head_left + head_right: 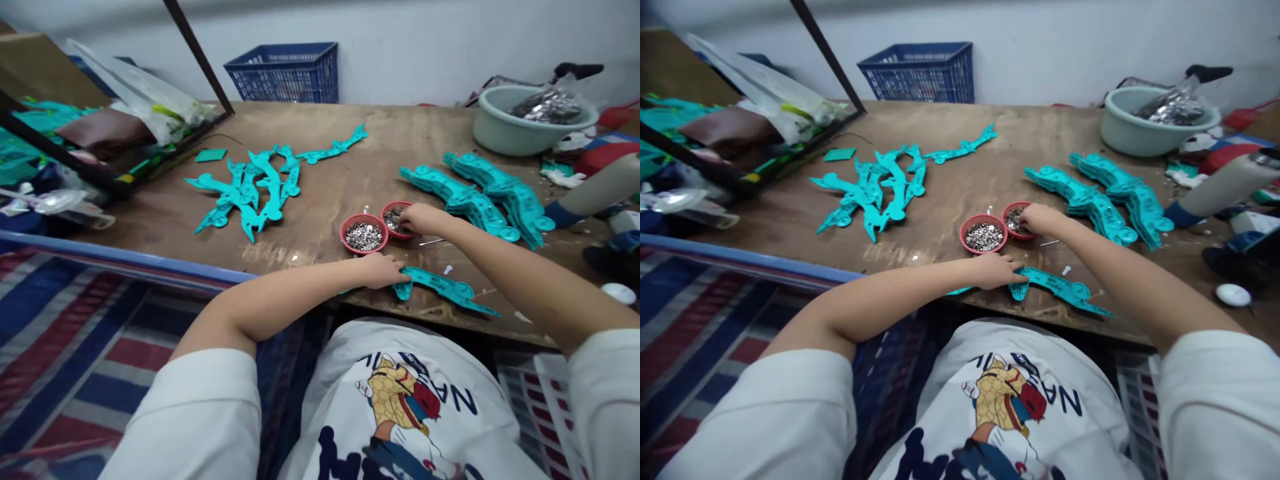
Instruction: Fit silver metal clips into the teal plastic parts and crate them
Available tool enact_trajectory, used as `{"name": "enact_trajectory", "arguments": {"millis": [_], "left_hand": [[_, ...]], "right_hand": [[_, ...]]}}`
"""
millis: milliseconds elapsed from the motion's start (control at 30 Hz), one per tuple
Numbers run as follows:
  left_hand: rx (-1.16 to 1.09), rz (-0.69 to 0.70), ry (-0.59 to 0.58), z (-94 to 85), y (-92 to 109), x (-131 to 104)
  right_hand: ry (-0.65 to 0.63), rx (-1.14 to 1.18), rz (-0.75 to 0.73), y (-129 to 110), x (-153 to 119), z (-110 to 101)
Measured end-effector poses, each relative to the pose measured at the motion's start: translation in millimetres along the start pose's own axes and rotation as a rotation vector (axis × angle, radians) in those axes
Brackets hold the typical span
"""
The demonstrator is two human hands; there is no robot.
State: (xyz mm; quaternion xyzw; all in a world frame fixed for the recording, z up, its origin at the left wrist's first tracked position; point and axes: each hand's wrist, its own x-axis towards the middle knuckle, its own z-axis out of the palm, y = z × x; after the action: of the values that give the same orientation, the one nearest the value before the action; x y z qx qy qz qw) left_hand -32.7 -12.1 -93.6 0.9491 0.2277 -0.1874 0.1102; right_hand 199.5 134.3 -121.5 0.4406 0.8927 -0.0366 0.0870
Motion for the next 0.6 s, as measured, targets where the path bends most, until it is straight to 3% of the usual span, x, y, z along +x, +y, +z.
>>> {"name": "enact_trajectory", "arguments": {"millis": [200,467,600], "left_hand": [[0.120,0.012,-0.093,-4.1,1.1,0.3],[0.035,-0.008,-0.022,2.0,3.2,2.6],[0.047,-0.009,-0.009,3.9,4.4,4.1]], "right_hand": [[-0.016,0.050,-0.009,0.8,-4.8,2.3],[-0.047,0.079,0.077,-5.0,-1.6,-1.2],[-0.003,0.041,0.146,-4.7,-3.5,-7.7]]}}
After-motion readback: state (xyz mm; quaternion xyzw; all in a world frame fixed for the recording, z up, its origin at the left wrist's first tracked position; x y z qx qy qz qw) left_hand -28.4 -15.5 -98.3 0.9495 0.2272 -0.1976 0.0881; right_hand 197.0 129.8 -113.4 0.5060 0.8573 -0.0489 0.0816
